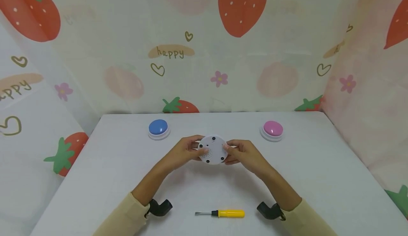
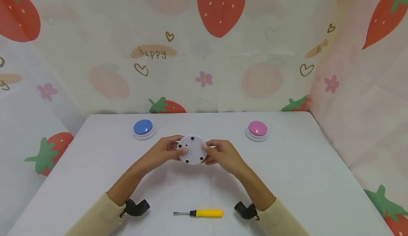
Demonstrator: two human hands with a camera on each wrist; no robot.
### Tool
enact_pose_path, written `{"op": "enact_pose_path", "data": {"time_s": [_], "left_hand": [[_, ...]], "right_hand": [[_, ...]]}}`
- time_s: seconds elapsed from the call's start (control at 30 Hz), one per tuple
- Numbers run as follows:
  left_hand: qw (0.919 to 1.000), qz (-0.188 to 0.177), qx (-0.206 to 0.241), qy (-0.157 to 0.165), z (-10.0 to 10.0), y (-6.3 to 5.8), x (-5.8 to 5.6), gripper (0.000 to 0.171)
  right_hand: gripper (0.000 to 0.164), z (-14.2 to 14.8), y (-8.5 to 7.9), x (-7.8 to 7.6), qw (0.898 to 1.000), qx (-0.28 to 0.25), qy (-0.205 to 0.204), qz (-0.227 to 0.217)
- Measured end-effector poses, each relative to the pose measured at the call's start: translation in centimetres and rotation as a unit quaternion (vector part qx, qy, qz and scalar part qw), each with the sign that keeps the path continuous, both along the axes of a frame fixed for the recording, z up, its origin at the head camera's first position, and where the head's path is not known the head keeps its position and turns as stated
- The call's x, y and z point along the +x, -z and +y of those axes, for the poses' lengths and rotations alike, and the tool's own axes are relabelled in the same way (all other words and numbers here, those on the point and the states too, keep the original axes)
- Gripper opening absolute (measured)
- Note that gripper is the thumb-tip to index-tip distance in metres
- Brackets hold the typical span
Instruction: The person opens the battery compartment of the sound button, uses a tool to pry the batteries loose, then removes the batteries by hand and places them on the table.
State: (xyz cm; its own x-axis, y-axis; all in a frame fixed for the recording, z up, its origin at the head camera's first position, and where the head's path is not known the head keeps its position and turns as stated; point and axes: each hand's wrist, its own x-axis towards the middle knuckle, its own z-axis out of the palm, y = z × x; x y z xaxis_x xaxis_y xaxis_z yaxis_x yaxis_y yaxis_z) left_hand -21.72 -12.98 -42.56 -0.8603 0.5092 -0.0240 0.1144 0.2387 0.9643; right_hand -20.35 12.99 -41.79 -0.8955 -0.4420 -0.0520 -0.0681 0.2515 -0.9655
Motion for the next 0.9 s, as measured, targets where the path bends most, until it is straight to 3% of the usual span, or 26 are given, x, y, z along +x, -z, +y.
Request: {"op": "enact_pose_path", "data": {"time_s": [0.17, 0.3, 0.5, 0.63, 0.77, 0.9], "left_hand": [[0.9995, -0.029, 0.008, 0.009, 0.1, 0.2, 0.1, 0.068], [0.9986, -0.040, 0.030, 0.017, 0.0, 0.0, 0.2, 0.064], [0.9982, -0.045, 0.031, 0.023, -0.3, 0.0, -0.2, 0.052], [0.9969, -0.063, 0.026, 0.038, -0.4, 0.2, -0.4, 0.049], [0.9942, -0.088, 0.024, 0.057, -0.5, 0.4, -0.5, 0.043], [0.9919, -0.101, 0.020, 0.074, -0.4, 0.4, -0.4, 0.039]], "right_hand": [[0.047, 0.1, 0.2, 0.0, 0.999, -0.035, -0.003, -0.023], [0.045, 0.0, 0.2, -0.1, 0.999, -0.026, -0.006, -0.027], [0.042, 0.7, -0.1, -0.4, 0.997, 0.059, -0.001, 0.051], [0.063, 1.5, -0.5, -0.5, 0.990, 0.083, -0.015, 0.113], [0.089, 1.9, -0.7, -0.6, 0.983, 0.077, -0.076, 0.150], [0.097, 1.6, -0.6, -0.4, 0.975, 0.080, -0.123, 0.164]]}}
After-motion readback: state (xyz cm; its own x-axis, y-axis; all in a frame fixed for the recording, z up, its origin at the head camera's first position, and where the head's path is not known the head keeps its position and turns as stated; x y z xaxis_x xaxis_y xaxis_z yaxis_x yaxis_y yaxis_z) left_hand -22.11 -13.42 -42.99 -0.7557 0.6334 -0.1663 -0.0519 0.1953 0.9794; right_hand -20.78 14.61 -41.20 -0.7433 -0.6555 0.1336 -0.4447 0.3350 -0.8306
